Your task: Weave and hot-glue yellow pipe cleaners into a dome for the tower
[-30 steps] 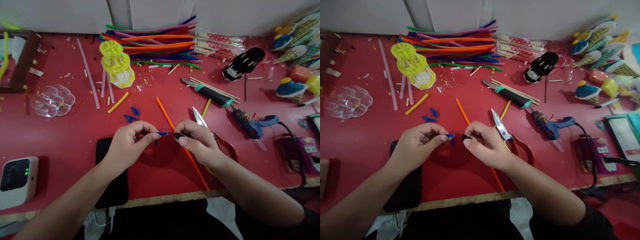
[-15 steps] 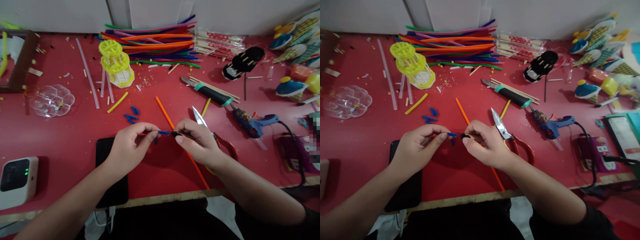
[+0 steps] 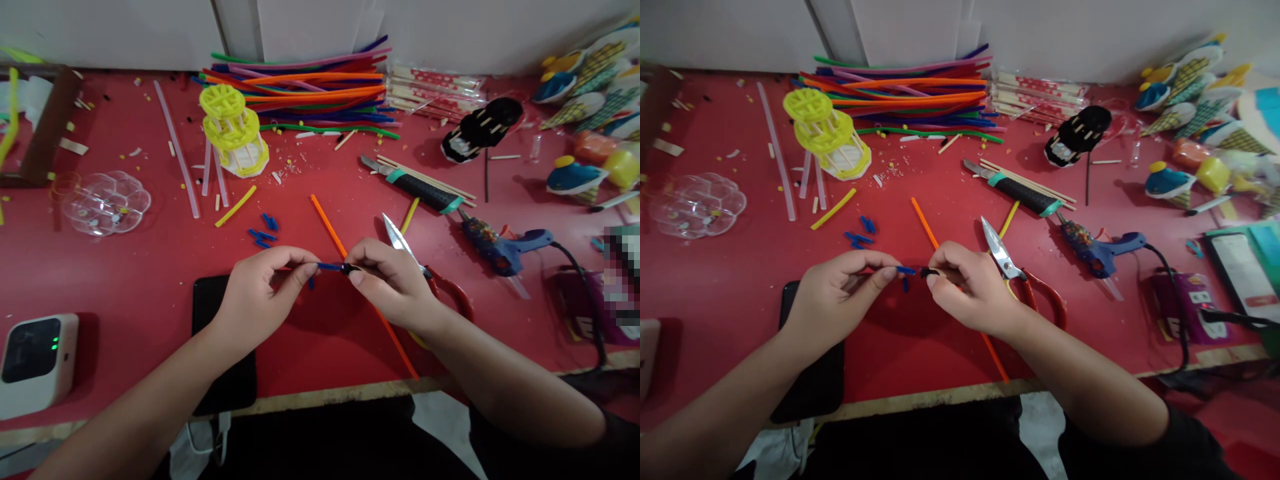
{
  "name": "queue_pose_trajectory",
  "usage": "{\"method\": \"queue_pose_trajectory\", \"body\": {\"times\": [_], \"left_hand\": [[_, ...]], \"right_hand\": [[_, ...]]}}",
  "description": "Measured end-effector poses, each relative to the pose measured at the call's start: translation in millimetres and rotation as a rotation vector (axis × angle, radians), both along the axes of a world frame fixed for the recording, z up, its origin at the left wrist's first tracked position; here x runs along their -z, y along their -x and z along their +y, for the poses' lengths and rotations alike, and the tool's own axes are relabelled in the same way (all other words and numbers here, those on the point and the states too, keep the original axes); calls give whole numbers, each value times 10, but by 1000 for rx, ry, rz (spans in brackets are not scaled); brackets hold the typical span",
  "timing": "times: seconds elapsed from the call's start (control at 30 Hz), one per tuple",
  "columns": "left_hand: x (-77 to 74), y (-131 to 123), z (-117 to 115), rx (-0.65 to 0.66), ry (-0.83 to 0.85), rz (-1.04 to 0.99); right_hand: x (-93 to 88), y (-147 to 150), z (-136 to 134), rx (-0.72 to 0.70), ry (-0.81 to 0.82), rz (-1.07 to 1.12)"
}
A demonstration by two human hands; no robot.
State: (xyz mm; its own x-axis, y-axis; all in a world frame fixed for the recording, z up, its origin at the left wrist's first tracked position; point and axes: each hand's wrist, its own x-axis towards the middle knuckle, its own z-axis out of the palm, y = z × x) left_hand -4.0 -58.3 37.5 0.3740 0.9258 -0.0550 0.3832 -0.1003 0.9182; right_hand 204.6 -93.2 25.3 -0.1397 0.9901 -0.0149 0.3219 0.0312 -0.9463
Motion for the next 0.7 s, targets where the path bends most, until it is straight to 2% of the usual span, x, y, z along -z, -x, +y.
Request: {"method": "queue_pose_trajectory", "body": {"times": [0.3, 0.5, 0.6, 0.7], "left_hand": [[2, 4, -3, -12, -1, 3], [3, 0, -5, -12, -8, 8], [0, 32, 40, -35, -41, 49], [-10, 82, 97, -95, -141, 158]], "right_hand": [[31, -7, 4, 2, -8, -1], [53, -19, 3, 62, 2, 29], [63, -27, 9, 111, -12, 61], [76, -23, 16, 150, -5, 87]]}}
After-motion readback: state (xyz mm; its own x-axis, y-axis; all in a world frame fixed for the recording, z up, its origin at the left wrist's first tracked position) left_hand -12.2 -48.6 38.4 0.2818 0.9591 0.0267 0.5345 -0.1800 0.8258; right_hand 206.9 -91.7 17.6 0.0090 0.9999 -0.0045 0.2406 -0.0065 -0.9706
